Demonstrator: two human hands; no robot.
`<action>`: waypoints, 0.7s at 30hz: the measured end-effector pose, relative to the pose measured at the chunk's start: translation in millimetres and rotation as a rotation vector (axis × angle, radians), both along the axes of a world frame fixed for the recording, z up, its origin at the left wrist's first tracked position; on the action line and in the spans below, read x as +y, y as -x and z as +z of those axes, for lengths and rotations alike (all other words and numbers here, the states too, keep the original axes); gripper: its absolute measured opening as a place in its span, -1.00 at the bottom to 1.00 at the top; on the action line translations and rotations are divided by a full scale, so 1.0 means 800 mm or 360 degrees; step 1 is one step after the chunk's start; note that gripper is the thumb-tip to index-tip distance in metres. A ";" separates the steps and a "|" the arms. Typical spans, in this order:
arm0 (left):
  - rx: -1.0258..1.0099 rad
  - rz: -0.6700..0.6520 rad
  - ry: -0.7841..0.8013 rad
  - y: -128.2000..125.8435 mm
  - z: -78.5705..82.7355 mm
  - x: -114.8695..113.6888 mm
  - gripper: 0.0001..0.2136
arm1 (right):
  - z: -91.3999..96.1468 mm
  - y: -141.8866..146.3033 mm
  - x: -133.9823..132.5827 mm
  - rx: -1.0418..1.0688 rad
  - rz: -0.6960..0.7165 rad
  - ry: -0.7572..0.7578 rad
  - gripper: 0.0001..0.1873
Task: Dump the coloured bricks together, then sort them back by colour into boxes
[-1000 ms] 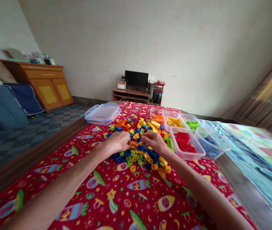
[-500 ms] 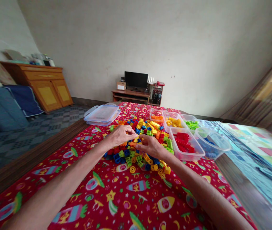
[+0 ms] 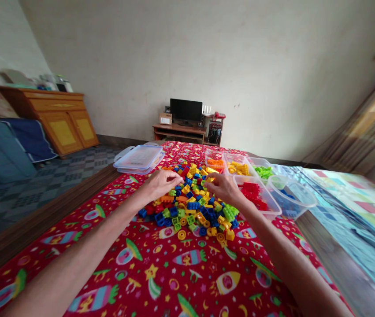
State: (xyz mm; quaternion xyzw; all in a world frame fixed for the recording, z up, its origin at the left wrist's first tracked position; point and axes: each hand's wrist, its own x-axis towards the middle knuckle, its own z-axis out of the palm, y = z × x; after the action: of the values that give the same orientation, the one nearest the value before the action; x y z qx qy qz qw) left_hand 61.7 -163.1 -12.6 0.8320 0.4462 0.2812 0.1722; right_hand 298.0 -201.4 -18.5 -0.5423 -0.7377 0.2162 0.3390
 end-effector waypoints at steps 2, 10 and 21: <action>-0.0001 0.0052 0.0004 0.010 0.006 0.004 -0.60 | 0.014 -0.024 0.018 -0.0104 -0.0174 -0.0157 -0.82; 0.0260 0.0147 -0.0252 0.014 -0.007 0.013 -0.64 | 0.049 -0.122 0.118 -0.0365 -0.0798 -0.0193 -0.59; 0.0096 0.0338 -0.0582 0.056 -0.069 0.065 -0.56 | 0.000 -0.040 0.024 -0.0388 -0.0253 -0.0489 -0.72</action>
State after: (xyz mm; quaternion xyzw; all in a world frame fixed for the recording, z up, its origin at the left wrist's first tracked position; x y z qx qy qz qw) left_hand 17.2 -110.8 -68.2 0.8057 0.4778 0.3492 -0.0257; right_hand 329.8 -182.5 -18.2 -0.5629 -0.7524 0.0065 0.3420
